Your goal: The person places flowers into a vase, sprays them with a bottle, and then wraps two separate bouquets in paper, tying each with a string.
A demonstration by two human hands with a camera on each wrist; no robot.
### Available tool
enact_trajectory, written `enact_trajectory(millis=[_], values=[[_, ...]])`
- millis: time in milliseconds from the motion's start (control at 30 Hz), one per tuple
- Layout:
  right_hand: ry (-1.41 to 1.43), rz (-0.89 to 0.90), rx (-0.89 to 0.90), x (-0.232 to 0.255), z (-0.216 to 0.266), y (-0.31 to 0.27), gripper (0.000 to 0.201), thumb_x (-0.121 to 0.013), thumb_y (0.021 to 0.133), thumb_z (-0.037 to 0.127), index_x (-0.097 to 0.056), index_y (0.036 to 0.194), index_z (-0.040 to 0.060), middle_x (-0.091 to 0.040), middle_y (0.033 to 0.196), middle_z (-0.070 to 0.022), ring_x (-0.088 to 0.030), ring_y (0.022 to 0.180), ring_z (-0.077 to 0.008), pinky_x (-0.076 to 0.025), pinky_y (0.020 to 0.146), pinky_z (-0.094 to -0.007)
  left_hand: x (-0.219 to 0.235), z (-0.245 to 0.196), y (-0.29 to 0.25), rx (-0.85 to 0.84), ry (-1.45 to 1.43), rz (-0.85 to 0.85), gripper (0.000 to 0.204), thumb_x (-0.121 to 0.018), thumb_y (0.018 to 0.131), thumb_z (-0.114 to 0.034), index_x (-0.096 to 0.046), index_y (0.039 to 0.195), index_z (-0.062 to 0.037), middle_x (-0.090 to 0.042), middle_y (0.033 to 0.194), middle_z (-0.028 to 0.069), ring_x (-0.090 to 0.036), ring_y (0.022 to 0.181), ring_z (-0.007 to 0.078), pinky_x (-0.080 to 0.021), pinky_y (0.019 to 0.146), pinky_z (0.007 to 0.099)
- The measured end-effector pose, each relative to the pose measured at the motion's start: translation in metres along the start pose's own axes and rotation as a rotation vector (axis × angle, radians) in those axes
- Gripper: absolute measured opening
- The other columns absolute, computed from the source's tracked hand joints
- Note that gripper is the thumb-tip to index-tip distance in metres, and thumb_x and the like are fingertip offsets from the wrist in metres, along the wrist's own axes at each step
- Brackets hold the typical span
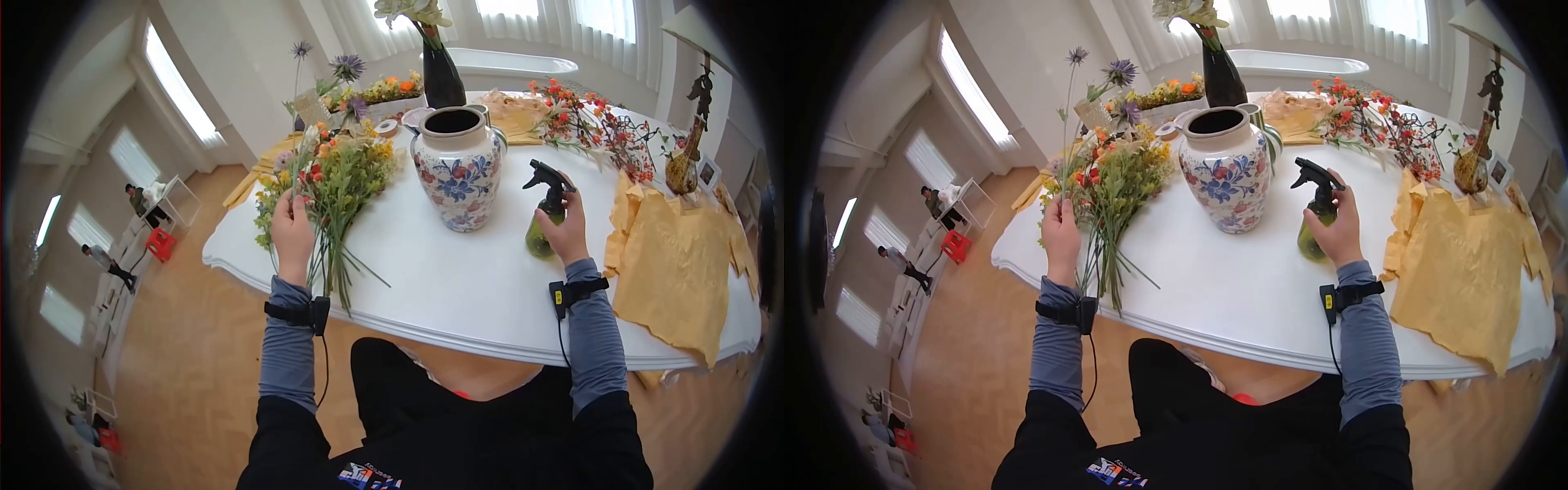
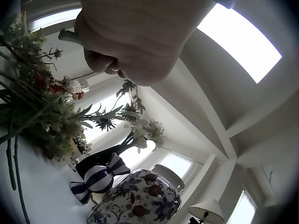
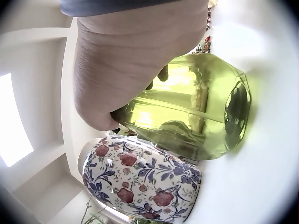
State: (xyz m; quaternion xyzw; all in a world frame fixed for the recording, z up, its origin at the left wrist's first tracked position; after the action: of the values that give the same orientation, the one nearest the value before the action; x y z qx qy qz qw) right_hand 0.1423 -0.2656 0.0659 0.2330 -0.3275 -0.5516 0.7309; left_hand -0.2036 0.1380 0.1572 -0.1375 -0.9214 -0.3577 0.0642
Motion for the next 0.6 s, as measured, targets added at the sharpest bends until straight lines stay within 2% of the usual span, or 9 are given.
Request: enact_trajectory(millis=[67,200,267,300,367,400,467,533,600], values=[[0.033,-0.004,-0.005,0.001,0.004,0.001,0.079,-0.078,0.079,0.009,-0.046,0.151,0.0137,-0.059,0.102,-0.0041,-0.057,0.087,-0.0154,-0.049,0.086,-0.0310,0.002,-0.022,0.007,-0.049,0.017,-0.032,0.030,-0.056,0.108,-0.023,-0.065,0.124,0.0009,-0.063,0.089,0.0005,-0.052,0.078,0.0077,-0.044,0.067,0.0258],[0.143,0.002,-0.035,0.000,-0.001,0.001,0.080,-0.076,0.079,0.006,-0.046,0.152,0.0135,-0.059,0.103,-0.0031,-0.056,0.086,-0.0124,-0.050,0.084,-0.0286,0.005,-0.029,0.027,-0.073,-0.008,-0.027,0.029,-0.056,0.109,-0.023,-0.063,0.124,0.0001,-0.059,0.086,-0.0016,-0.049,0.074,0.0070,-0.042,0.065,0.0253],[0.156,0.002,-0.042,-0.001,-0.004,0.001,0.080,-0.075,0.079,0.006,-0.046,0.153,0.0132,-0.060,0.103,-0.0028,-0.057,0.087,-0.0121,-0.051,0.085,-0.0284,0.002,-0.027,0.033,-0.065,-0.177,-0.024,0.028,-0.055,0.109,-0.019,-0.060,0.132,-0.0039,-0.048,0.081,-0.0079,-0.036,0.060,0.0006,-0.029,0.050,0.0208],[0.169,0.003,-0.051,0.000,-0.005,0.001,0.080,-0.073,0.080,0.005,-0.045,0.154,0.0129,-0.060,0.103,-0.0026,-0.058,0.088,-0.0118,-0.051,0.086,-0.0281,0.002,-0.026,0.034,-0.065,-0.181,-0.024,0.028,-0.055,0.109,-0.019,-0.060,0.132,-0.0039,-0.048,0.081,-0.0079,-0.036,0.060,0.0006,-0.029,0.050,0.0208],[0.170,0.010,-0.039,0.002,0.003,0.002,0.080,-0.072,0.080,0.005,-0.044,0.155,0.0124,-0.060,0.104,-0.0027,-0.059,0.090,-0.0116,-0.051,0.087,-0.0281,-0.001,-0.037,0.028,0.069,-0.353,0.010,0.026,-0.051,0.111,-0.020,-0.058,0.130,-0.0046,-0.051,0.080,-0.0035,-0.042,0.065,0.0032,-0.036,0.056,0.0211],[0.173,0.019,-0.029,0.002,0.007,0.002,0.081,-0.071,0.081,0.004,-0.043,0.156,0.0120,-0.061,0.105,-0.0029,-0.060,0.091,-0.0114,-0.052,0.087,-0.0282,-0.002,-0.047,0.023,0.070,-0.357,0.013,0.026,-0.051,0.111,-0.020,-0.058,0.130,-0.0046,-0.051,0.080,-0.0035,-0.042,0.065,0.0032,-0.036,0.056,0.0211],[0.180,0.039,-0.032,0.002,0.006,0.003,0.080,-0.071,0.082,0.004,-0.043,0.157,0.0120,-0.061,0.103,-0.0030,-0.060,0.091,-0.0115,-0.052,0.087,-0.0285,-0.008,-0.069,0.013,0.156,-0.548,0.044,0.028,-0.046,0.112,-0.022,-0.058,0.134,-0.0082,-0.044,0.078,-0.0054,-0.035,0.055,0.0029,-0.026,0.045,0.0200],[0.186,0.060,-0.033,0.003,0.009,0.004,0.079,-0.070,0.084,0.004,-0.042,0.158,0.0121,-0.061,0.102,-0.0031,-0.061,0.091,-0.0117,-0.052,0.086,-0.0289,-0.009,-0.079,0.008,0.158,-0.566,0.067,0.029,-0.044,0.113,-0.022,-0.058,0.134,-0.0080,-0.046,0.080,-0.0046,-0.036,0.057,0.0039,-0.027,0.046,0.0206],[0.191,0.055,-0.148,0.006,0.010,0.006,0.059,-0.072,0.088,0.007,-0.056,0.144,0.0054,-0.065,0.095,-0.0032,-0.062,0.085,-0.0117,-0.053,0.083,-0.0287,-0.013,-0.083,0.009,0.156,-0.584,0.087,0.029,-0.042,0.114,-0.022,-0.058,0.134,-0.0078,-0.047,0.082,-0.0038,-0.038,0.059,0.0048,-0.028,0.047,0.0212]])
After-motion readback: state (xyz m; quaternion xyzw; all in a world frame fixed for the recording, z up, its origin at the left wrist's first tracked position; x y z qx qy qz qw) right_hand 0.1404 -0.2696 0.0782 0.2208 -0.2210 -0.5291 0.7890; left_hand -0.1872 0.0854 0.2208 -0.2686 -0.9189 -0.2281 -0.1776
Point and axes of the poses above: each hand's wrist, its own y-axis towards the middle knuckle, its own x-axis out of the back of the hand, z = x × y, the point moved 5 cm from there along y, towards the middle knuckle
